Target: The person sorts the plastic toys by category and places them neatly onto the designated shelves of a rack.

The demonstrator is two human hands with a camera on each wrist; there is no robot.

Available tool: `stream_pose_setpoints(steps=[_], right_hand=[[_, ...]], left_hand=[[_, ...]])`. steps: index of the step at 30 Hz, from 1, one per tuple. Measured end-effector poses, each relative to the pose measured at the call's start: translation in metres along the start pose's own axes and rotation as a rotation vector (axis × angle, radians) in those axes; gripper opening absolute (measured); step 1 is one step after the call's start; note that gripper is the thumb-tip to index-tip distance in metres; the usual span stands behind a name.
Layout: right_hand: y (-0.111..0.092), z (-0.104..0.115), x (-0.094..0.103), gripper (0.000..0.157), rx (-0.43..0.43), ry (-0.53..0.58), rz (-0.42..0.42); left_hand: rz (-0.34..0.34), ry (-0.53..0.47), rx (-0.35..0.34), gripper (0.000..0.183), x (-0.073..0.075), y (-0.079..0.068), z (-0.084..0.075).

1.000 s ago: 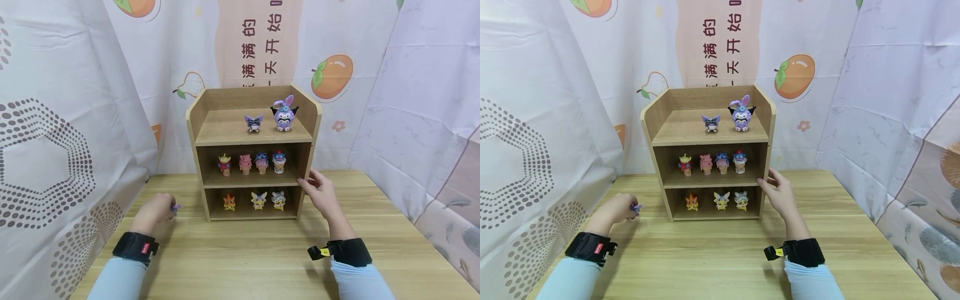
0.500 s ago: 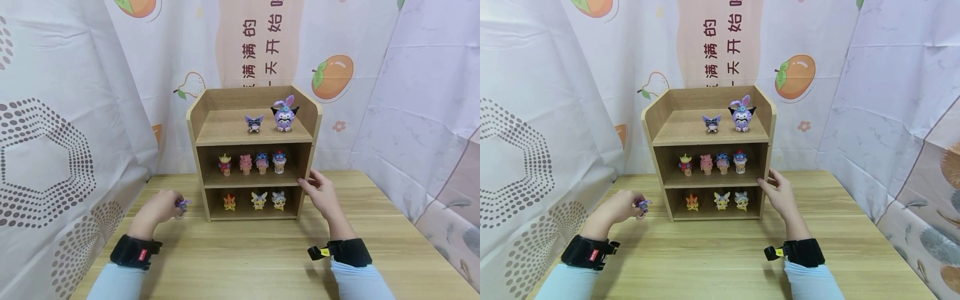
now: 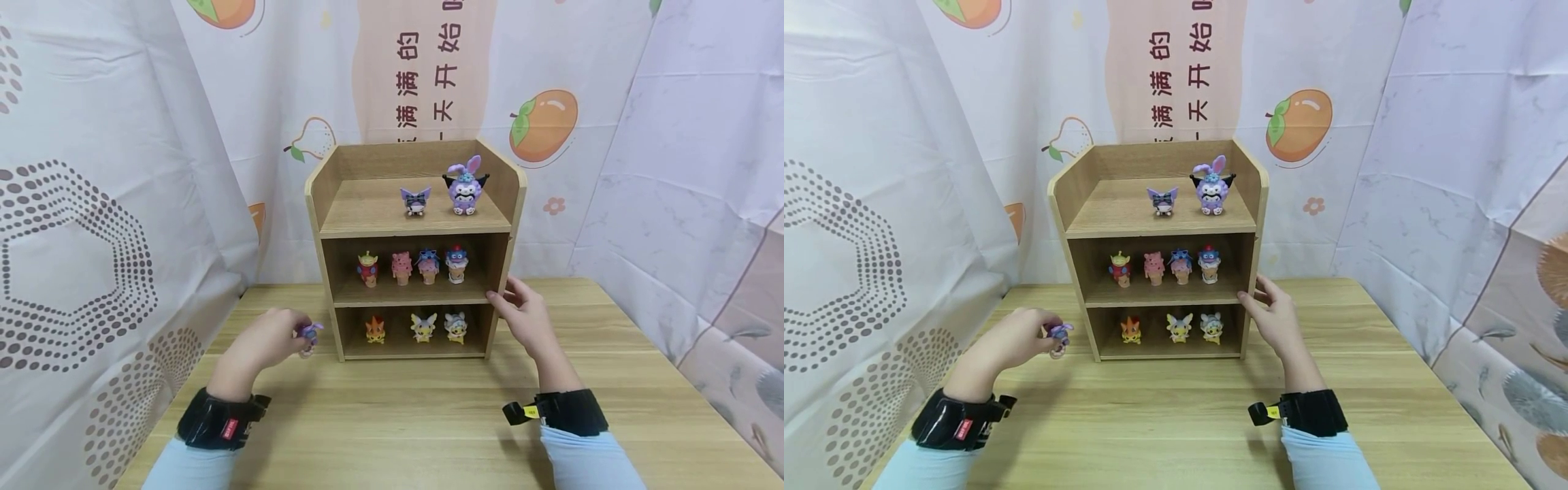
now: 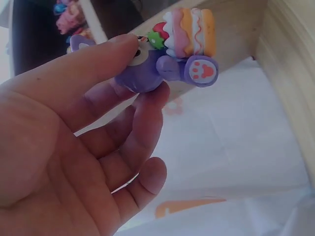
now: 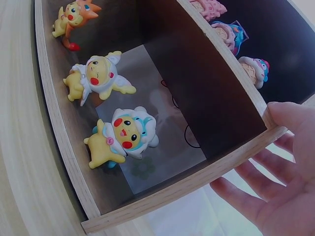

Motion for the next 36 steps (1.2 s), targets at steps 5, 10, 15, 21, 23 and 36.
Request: stream_pose_setpoints(steps=[5,10,15,21,23,36], right_hand=[[0.0,0.001,0.0,0.055,0.001,0.002,0.001],[0.0,0.002,0.001,0.054,0.003,0.0,0.003],[0.0,0.003,0.0,0.054,0.01,0.002,0.007],[0.0,0.001,0.0,0.056,0.017,0.002,0.009],[0.0,0.001,0.0,0.056,0.011,0.004,0.006],[-0.001,0.001,0.0,0.055,0.01,0.012,0.006]], left_hand=[[-0.033,-0.023,-0.029,0.008,0.006,-0.001,-0.011],[-0.091,-0.048,-0.066,0.011,0.013,0.0,-0.021],[-0.18,-0.078,-0.136,0.017,0.021,0.002,-0.032],[-0.294,-0.091,-0.177,0.023,0.031,0.003,-0.043],[-0.331,-0.094,-0.176,0.026,0.035,0.003,-0.046],[-0.526,-0.164,-0.252,0.032,0.05,0.011,-0.06]])
Point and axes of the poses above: each hand's wrist, its own y-axis towards the middle knuckle, its own x-axis out of the back of the hand, z = x × y, the point moved 5 cm from there along y, towards the middle knuckle, and after that the axes turned 14 degrees about -z, right-handed, at the moved point
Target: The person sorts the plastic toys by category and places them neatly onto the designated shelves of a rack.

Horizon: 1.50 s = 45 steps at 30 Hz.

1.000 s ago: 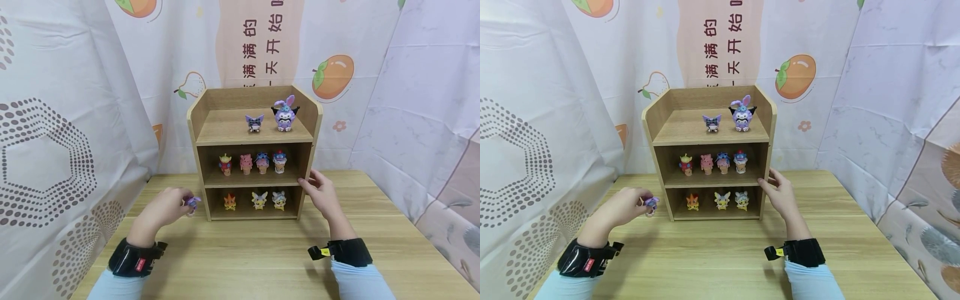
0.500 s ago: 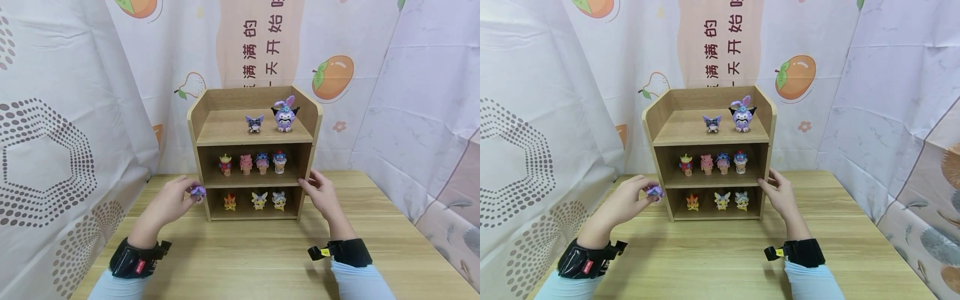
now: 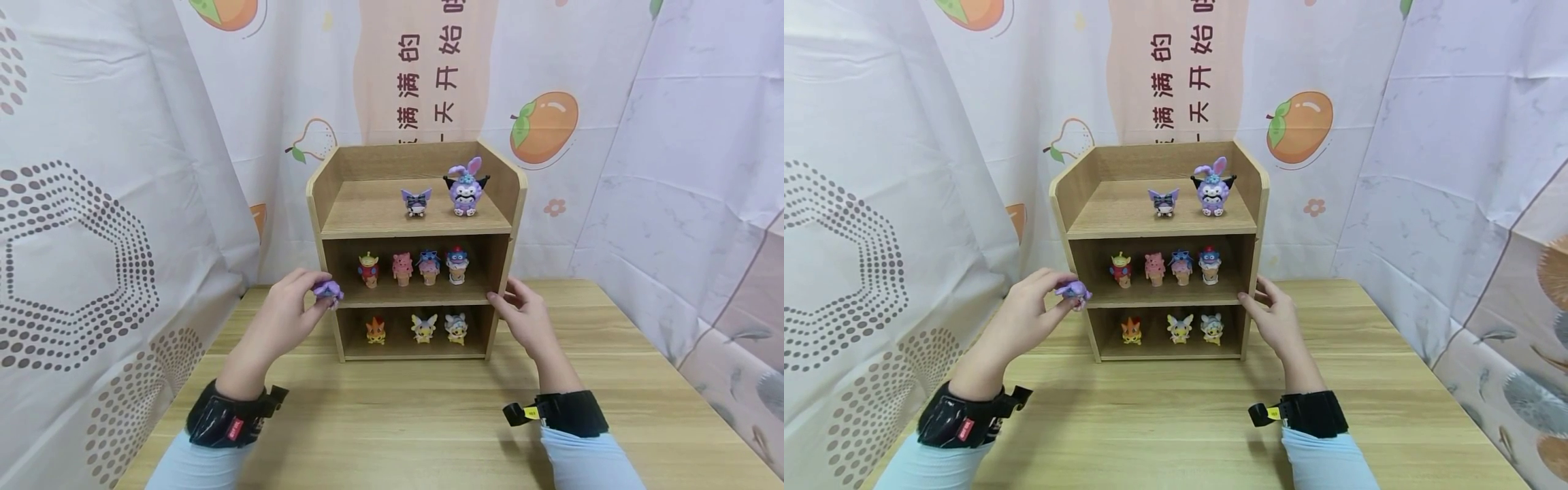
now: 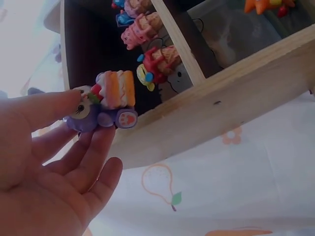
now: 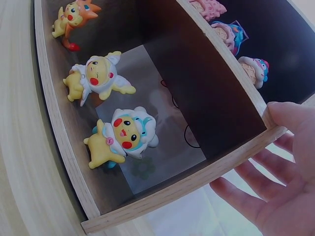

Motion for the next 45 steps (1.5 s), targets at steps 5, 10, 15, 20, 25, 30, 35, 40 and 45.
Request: stream_pose_setpoints(steps=[5,10,15,20,25,30,35,40,45], right_hand=[[0.0,0.0,0.0,0.056,-0.003,-0.005,0.005],[0.0,0.001,0.0,0.055,-0.011,-0.002,0.0],[0.0,0.003,0.001,0.055,-0.018,0.004,-0.003],[0.0,0.002,0.001,0.055,-0.022,0.017,0.005],[0.0,-0.001,0.0,0.056,-0.025,0.02,0.013],[0.001,-0.002,0.0,0.056,-0.031,0.015,0.009],[0.0,0.001,0.0,0.056,-0.022,0.018,0.007],[-0.001,0.003,0.0,0.056,-0.016,0.024,0.008],[-0.001,0.004,0.0,0.057,-0.024,0.031,0.011]], left_hand=[[-0.07,-0.039,-0.025,0.032,0.002,0.004,-0.006],[-0.142,-0.068,-0.058,0.032,0.003,0.009,-0.012],[-0.195,-0.086,-0.072,0.032,0.005,0.015,-0.016],[-0.239,-0.11,-0.071,0.032,0.006,0.023,-0.022],[-0.284,-0.153,-0.078,0.032,0.004,0.033,-0.026],[-0.331,-0.175,-0.092,0.031,0.003,0.045,-0.032],[-0.358,-0.197,-0.097,0.03,0.002,0.059,-0.038],[-0.363,-0.224,-0.077,0.03,-0.001,0.073,-0.041],[-0.356,-0.228,-0.049,0.029,-0.004,0.083,-0.042]])
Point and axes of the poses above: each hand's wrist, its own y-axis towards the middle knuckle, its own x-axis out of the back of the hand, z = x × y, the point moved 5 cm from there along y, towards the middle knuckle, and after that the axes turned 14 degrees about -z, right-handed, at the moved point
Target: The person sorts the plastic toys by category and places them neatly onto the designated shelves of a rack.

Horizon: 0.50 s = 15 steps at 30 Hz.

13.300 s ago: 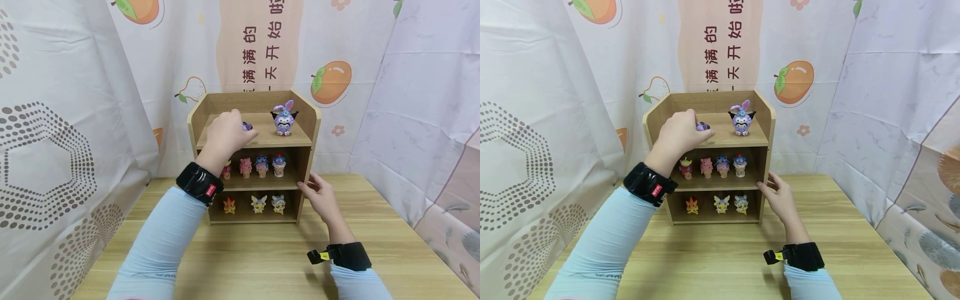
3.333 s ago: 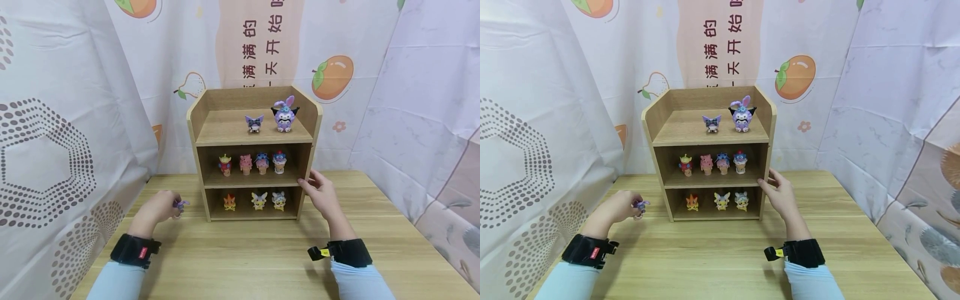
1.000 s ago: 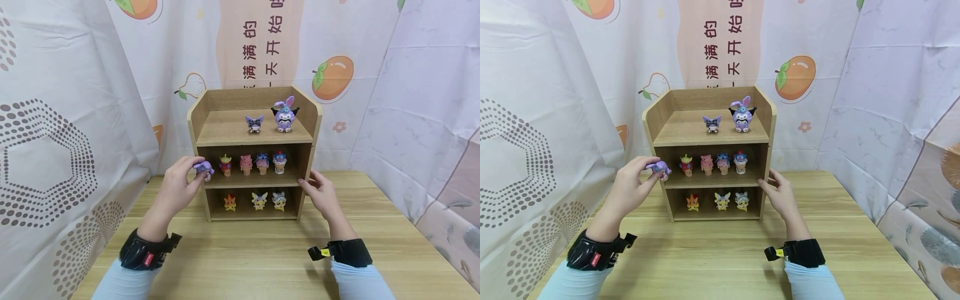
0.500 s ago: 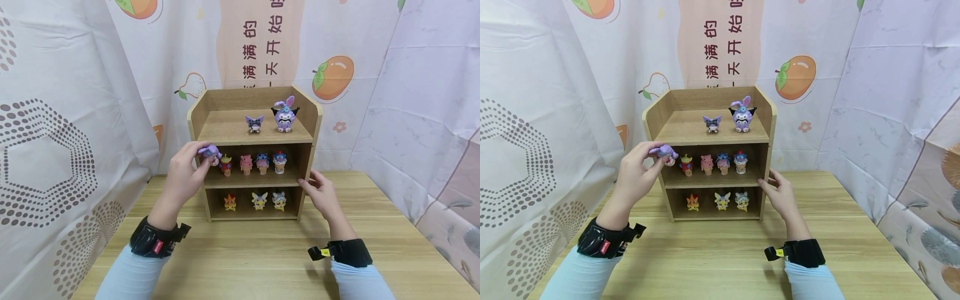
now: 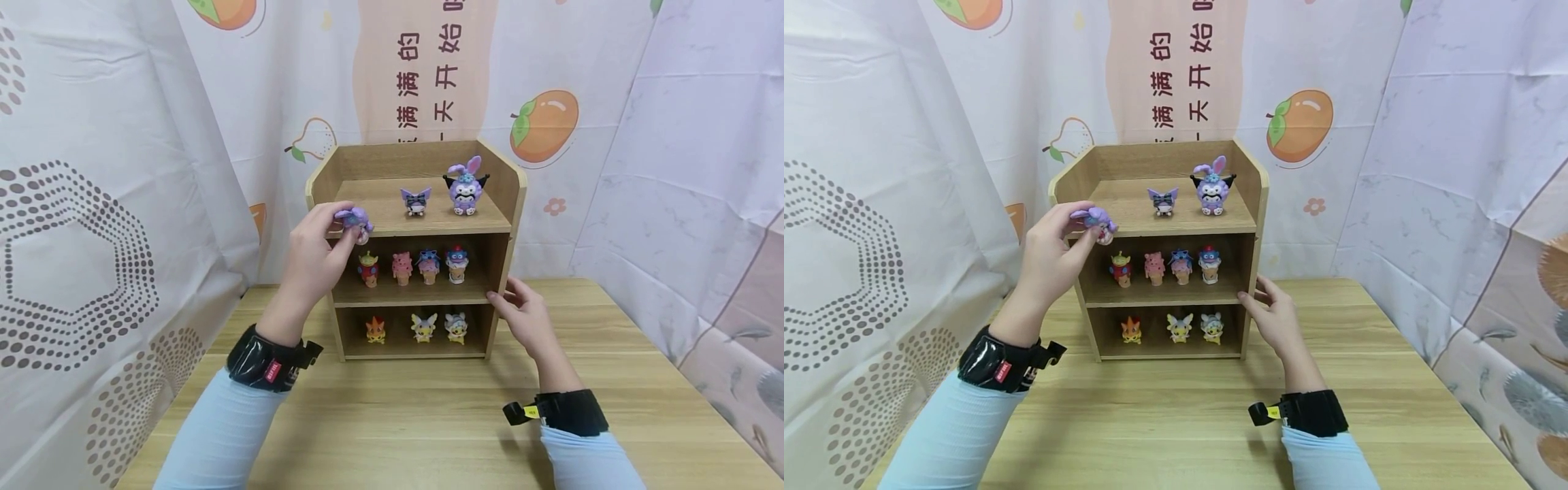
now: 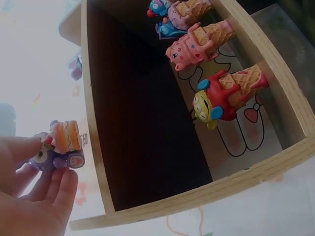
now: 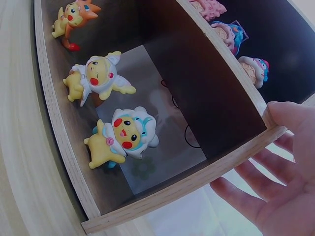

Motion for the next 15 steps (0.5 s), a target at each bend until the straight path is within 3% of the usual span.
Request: stream_pose_setpoints(steps=[15], right_hand=[[0.001,-0.002,0.001,0.055,0.014,-0.015,-0.005]], left_hand=[[-0.029,-0.028,0.038,0.03,-0.015,0.02,0.006]])
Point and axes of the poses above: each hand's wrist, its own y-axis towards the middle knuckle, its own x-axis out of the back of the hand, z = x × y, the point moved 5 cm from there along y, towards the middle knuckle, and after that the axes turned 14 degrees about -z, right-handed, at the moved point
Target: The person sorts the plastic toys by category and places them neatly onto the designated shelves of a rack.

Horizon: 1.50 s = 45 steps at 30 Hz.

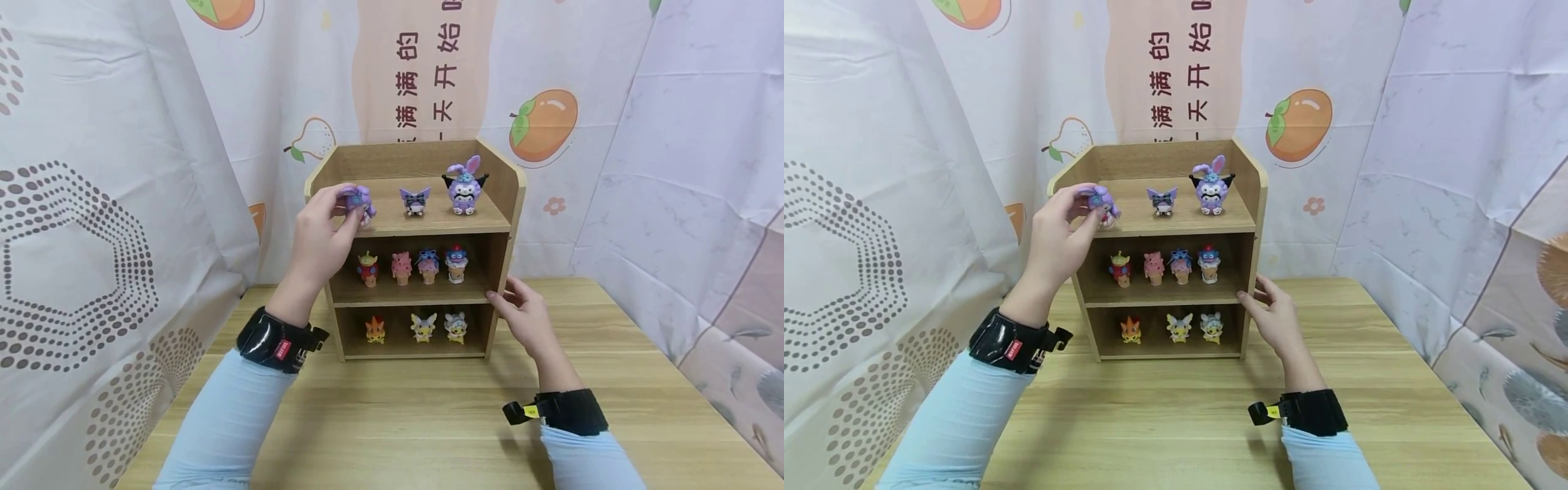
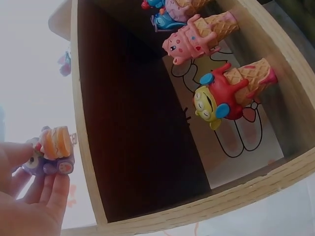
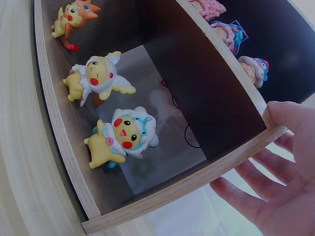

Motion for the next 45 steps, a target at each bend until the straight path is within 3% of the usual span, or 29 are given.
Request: stream_pose_setpoints(steps=[14,27,45], right_hand=[[-0.001,0.003,0.0,0.055,0.0,0.011,0.006],[-0.001,0.002,0.0,0.057,0.0,0.019,0.015],[0.0,0.002,0.001,0.056,0.012,-0.009,0.001]], left_hand=[[0.055,0.033,0.162,0.03,-0.02,0.017,0.011],[0.224,0.191,0.309,0.032,-0.039,0.021,0.026],[0.256,0.298,0.406,0.037,-0.049,0.028,0.034]])
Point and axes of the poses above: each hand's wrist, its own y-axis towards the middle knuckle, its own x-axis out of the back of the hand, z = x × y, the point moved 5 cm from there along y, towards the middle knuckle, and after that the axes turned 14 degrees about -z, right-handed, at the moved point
